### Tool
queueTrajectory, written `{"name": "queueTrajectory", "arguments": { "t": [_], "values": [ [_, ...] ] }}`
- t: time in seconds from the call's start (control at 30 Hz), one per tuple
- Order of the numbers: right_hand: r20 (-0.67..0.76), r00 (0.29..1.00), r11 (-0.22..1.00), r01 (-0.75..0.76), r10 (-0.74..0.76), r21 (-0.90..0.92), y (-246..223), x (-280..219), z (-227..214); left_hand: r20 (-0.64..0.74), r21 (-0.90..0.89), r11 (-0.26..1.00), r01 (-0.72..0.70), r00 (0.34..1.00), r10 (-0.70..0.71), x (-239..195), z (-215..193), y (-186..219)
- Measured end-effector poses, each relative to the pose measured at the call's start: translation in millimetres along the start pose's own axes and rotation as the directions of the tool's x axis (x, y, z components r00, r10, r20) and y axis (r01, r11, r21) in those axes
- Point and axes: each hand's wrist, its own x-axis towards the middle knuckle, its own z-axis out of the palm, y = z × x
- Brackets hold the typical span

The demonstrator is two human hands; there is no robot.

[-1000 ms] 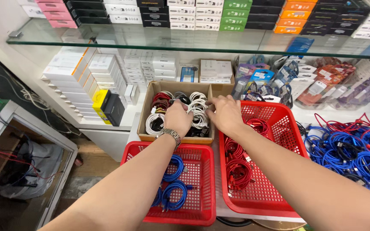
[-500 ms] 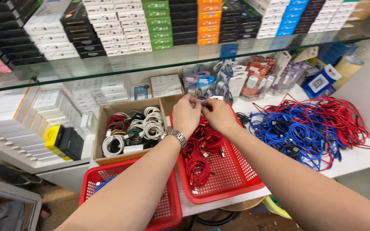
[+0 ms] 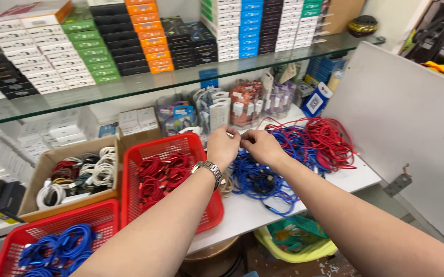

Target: The person untangles and coils red, blue, and white USB cables and power adapters, then places them into red baskets or a cardboard box on a table. The person handles each item individually, separating tangled sections before coiling and storing them.

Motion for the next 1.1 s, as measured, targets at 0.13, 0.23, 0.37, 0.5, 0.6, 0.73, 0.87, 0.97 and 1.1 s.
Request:
{"name": "queueTrajectory", "arguments": {
  "t": [0.13,0.23,0.37,0.5,0.6,0.73,0.87,0.97,1.1],
  "values": [
    [0.033,0.999,0.996,-0.027,0.03,-0.084,57.2,-17.2,-55.4,-0.007,0.064,0.998,0.004,1.0,-0.003,-4.9,70.6,24.5],
    [0.053,0.996,0.99,-0.062,0.07,-0.127,94.4,-30.1,-85.8,-0.036,0.069,0.986,0.155,0.988,-0.153,-8.2,97.3,26.1],
    [0.099,0.986,0.987,-0.125,0.134,-0.097,126.9,-37.7,-106.2,-0.087,0.046,0.972,0.23,0.97,-0.226,-11.8,108.0,14.8],
    [0.203,0.965,0.975,-0.131,0.167,-0.177,138.5,-33.3,-98.0,0.005,0.159,0.951,0.265,0.963,-0.27,-11.2,105.7,-3.1],
    [0.282,0.94,0.968,-0.137,0.194,-0.209,140.2,-27.5,-77.2,0.2,0.248,0.891,0.381,0.879,-0.432,-15.7,97.5,-20.2],
    [0.489,0.839,0.965,-0.261,0.238,-0.021,148.2,-16.9,-49.5,0.23,0.394,0.824,0.407,0.824,-0.517,-33.3,97.4,-36.0],
    [0.573,0.813,0.995,-0.096,0.101,-0.039,157.3,-10.8,-24.6,0.359,0.489,0.785,0.38,0.733,-0.578,-40.9,105.0,-47.4],
    [0.551,0.835,0.989,0.086,-0.005,-0.121,151.1,-7.3,-13.6,0.434,0.413,0.771,0.484,0.64,-0.634,-26.9,107.8,-55.7],
    [0.456,0.888,0.977,0.146,-0.061,-0.155,130.6,5.4,-19.0,0.603,0.047,0.607,0.794,0.461,-0.65,9.2,102.5,-64.9]
  ]
}}
